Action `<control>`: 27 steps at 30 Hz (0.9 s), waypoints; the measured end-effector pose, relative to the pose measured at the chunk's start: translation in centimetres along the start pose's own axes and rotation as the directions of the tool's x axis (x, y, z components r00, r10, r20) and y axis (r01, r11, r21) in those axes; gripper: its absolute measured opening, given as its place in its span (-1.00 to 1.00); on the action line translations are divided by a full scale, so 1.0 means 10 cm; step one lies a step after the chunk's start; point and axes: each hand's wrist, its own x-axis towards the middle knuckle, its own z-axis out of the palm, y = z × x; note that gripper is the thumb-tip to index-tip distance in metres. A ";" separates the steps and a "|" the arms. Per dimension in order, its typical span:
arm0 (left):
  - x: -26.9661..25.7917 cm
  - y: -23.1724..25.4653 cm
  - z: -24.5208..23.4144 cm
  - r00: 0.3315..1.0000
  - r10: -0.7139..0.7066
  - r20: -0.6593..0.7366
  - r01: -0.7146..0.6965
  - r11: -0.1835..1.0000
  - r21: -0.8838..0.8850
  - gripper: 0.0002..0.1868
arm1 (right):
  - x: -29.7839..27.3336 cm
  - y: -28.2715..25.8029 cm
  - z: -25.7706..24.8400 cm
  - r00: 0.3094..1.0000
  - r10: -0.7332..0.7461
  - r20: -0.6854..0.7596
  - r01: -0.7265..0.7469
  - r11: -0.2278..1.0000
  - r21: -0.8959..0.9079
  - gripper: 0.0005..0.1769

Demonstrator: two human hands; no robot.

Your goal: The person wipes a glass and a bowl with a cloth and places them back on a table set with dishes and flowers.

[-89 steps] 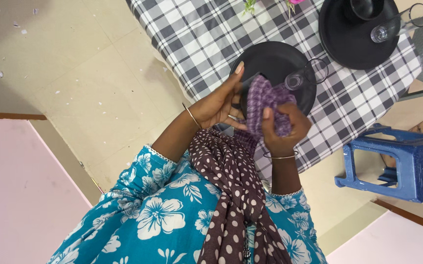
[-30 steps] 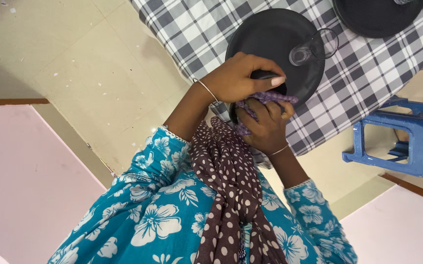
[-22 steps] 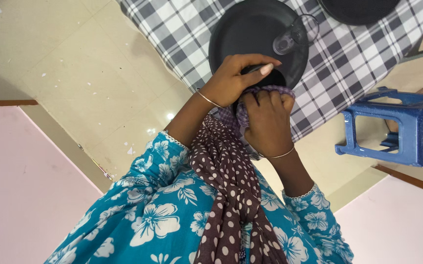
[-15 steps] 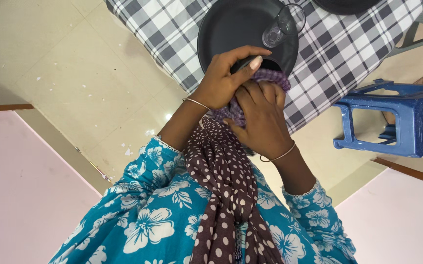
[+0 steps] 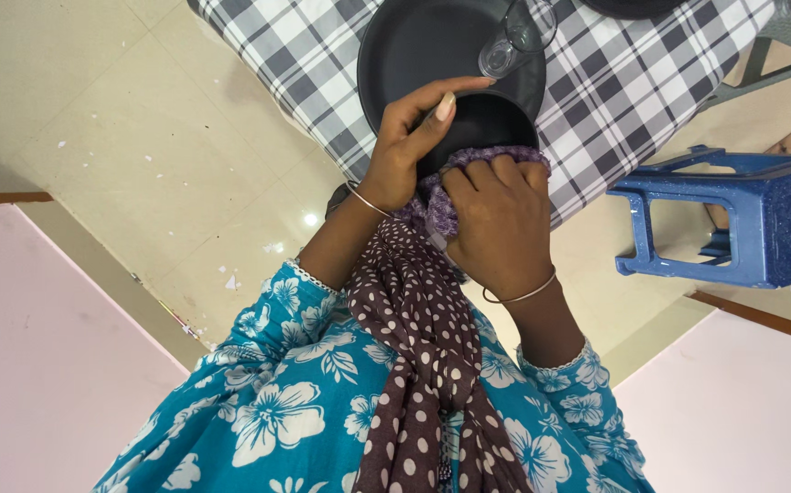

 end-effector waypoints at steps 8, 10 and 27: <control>0.14 0.04 -0.01 0.997 0.030 0.067 -0.034 0.998 0.055 -0.53 | 0.15 -0.09 -0.07 0.978 0.017 -0.208 0.026 0.979 0.202 -0.23; 0.16 0.09 -0.08 0.994 0.007 0.108 -0.011 0.999 0.034 -0.53 | 0.16 -0.09 -0.10 0.977 0.009 -0.212 0.037 0.977 0.210 -0.30; 0.27 0.15 -0.14 0.964 -0.239 0.115 0.239 0.971 0.011 -0.51 | 0.35 -0.26 -0.15 0.952 0.157 -0.263 -0.134 0.986 0.102 -0.65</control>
